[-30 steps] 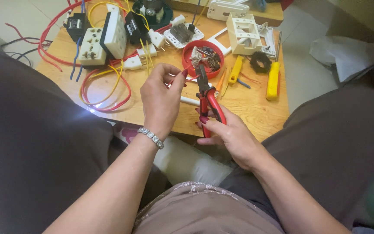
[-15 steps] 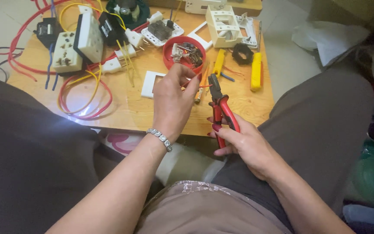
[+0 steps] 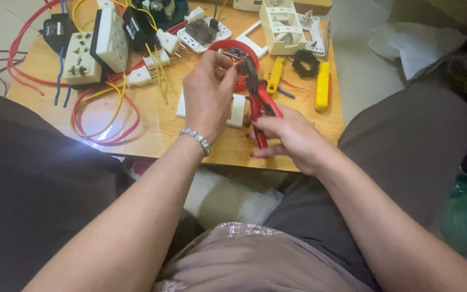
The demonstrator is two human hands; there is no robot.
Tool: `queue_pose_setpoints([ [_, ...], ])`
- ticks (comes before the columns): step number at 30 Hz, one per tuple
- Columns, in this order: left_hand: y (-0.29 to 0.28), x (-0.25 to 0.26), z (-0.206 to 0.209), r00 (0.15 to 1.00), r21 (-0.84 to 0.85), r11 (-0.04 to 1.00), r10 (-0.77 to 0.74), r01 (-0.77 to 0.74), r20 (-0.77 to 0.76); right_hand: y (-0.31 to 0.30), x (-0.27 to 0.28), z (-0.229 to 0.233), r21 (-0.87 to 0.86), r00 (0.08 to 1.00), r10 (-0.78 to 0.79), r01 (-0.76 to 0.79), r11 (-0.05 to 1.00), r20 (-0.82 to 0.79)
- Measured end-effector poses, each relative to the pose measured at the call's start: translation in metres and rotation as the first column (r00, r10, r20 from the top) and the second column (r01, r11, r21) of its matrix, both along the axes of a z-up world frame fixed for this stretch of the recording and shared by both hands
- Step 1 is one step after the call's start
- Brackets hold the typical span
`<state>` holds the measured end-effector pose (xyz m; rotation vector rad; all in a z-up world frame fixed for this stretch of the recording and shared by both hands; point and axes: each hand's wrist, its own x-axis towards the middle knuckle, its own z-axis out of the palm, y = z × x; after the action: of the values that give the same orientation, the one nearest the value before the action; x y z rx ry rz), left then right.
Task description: Stripping insulation from electrical wires using pliers and preparing them for assembly.
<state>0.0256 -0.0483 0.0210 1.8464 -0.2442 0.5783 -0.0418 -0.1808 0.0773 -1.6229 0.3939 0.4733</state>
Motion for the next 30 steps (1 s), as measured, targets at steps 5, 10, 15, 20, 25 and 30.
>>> queue_pose_setpoints([
  [5, 0.003, 0.028, -0.011, 0.997, 0.025, 0.997, 0.077, -0.078, 0.025, -0.003, 0.027, -0.012, -0.014, 0.999, 0.038, -0.038, 0.999, 0.002],
  [10, 0.004, 0.041, -0.01, 0.996, 0.018, 0.997, 0.077, -0.076, -0.046, -0.001, 0.039, -0.013, -0.077, 0.997, 0.065, -0.063, 0.995, 0.033],
  [15, 0.001, 0.048, -0.013, 0.995, -0.012, 0.997, 0.071, -0.072, -0.063, -0.001, 0.046, -0.017, -0.035, 1.0, 0.016, -0.016, 0.999, 0.009],
  [20, 0.002, 0.05, -0.012, 0.98, 0.033, 0.996, 0.085, -0.08, -0.178, 0.0, 0.046, -0.027, 0.021, 1.0, -0.016, 0.016, 1.0, 0.027],
  [25, 0.003, 0.053, -0.016, 0.962, 0.1, 0.991, 0.107, -0.084, -0.25, 0.002, 0.044, -0.03, 0.041, 0.998, -0.022, 0.02, 0.999, 0.057],
  [30, 0.004, 0.053, -0.012, 0.968, 0.119, 0.988, 0.122, -0.098, -0.219, 0.006, 0.04, -0.02, 0.143, 0.998, -0.045, 0.039, 0.989, 0.038],
])
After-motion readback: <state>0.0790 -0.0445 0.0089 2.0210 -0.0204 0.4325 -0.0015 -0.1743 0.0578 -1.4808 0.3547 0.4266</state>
